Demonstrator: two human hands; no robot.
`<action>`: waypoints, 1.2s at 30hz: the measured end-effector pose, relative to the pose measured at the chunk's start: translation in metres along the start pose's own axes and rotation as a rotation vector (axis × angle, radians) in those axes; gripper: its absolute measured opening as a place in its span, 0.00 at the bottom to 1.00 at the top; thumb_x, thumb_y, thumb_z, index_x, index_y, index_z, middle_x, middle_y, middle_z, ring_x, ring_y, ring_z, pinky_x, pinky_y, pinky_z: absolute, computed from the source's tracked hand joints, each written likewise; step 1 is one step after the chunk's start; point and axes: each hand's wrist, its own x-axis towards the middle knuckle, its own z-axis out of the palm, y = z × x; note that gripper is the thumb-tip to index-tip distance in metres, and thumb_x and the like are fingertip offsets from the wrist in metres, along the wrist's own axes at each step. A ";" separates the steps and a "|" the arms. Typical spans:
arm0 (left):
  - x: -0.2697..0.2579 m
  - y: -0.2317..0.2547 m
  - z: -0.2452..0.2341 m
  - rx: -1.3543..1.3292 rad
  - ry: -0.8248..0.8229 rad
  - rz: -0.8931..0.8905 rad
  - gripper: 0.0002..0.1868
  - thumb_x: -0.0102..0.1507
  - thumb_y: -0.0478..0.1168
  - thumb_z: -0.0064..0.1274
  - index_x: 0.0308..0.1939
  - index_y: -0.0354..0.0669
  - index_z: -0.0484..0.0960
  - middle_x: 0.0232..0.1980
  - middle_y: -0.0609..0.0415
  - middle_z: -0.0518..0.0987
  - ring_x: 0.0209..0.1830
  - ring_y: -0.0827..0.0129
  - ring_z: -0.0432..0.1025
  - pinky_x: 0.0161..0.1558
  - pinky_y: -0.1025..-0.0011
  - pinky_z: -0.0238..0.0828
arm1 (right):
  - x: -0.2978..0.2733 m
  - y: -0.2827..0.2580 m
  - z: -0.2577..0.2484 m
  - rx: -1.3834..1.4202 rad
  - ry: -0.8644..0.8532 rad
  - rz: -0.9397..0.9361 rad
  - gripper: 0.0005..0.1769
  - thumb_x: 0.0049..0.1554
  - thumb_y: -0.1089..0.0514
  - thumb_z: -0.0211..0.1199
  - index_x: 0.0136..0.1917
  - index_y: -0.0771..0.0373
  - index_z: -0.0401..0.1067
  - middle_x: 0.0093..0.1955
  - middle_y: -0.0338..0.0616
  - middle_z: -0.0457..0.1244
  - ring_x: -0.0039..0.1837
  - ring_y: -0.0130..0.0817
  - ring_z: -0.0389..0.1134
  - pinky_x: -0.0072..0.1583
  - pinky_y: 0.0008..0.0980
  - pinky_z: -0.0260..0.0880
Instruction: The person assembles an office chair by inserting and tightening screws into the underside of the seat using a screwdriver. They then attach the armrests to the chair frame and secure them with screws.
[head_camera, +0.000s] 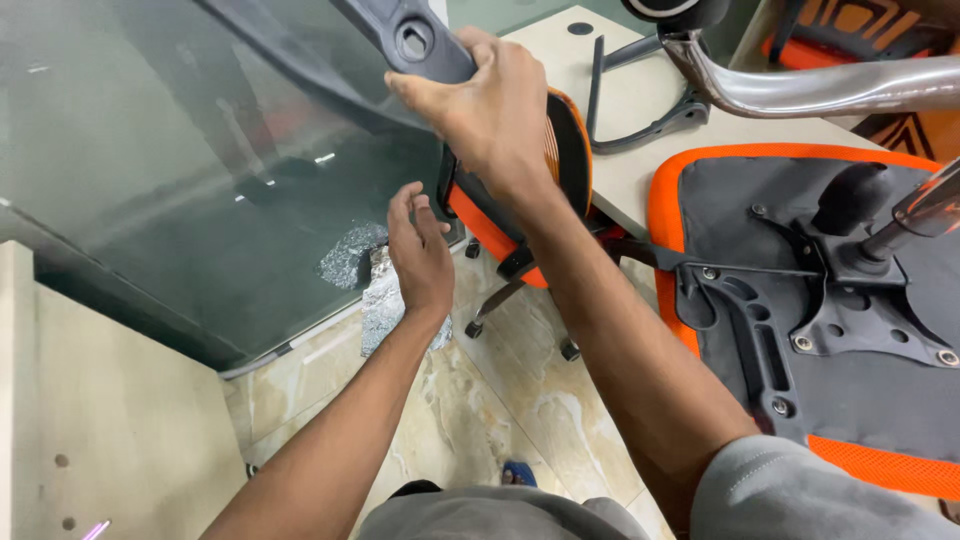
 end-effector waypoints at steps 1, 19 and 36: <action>-0.006 0.005 -0.009 0.005 0.018 0.016 0.16 0.75 0.36 0.36 0.63 0.35 0.71 0.56 0.48 0.75 0.38 0.74 0.74 0.44 0.73 0.75 | -0.011 -0.013 0.003 0.084 -0.063 0.127 0.25 0.47 0.44 0.77 0.46 0.67 0.80 0.28 0.41 0.68 0.28 0.23 0.67 0.35 0.27 0.68; -0.197 0.074 -0.113 0.589 -0.289 0.359 0.50 0.48 0.26 0.61 0.74 0.47 0.61 0.73 0.41 0.59 0.76 0.45 0.50 0.69 0.42 0.40 | -0.237 -0.103 -0.111 -0.302 -0.621 0.699 0.28 0.43 0.39 0.77 0.24 0.67 0.77 0.22 0.41 0.66 0.26 0.29 0.68 0.34 0.30 0.69; -0.423 0.187 0.066 0.734 -1.086 -0.287 0.22 0.47 0.50 0.69 0.43 0.51 0.88 0.42 0.48 0.86 0.47 0.51 0.79 0.51 0.57 0.74 | -0.429 0.007 -0.452 -0.310 0.246 0.832 0.18 0.60 0.48 0.63 0.46 0.68 0.78 0.38 0.41 0.69 0.41 0.27 0.67 0.45 0.29 0.66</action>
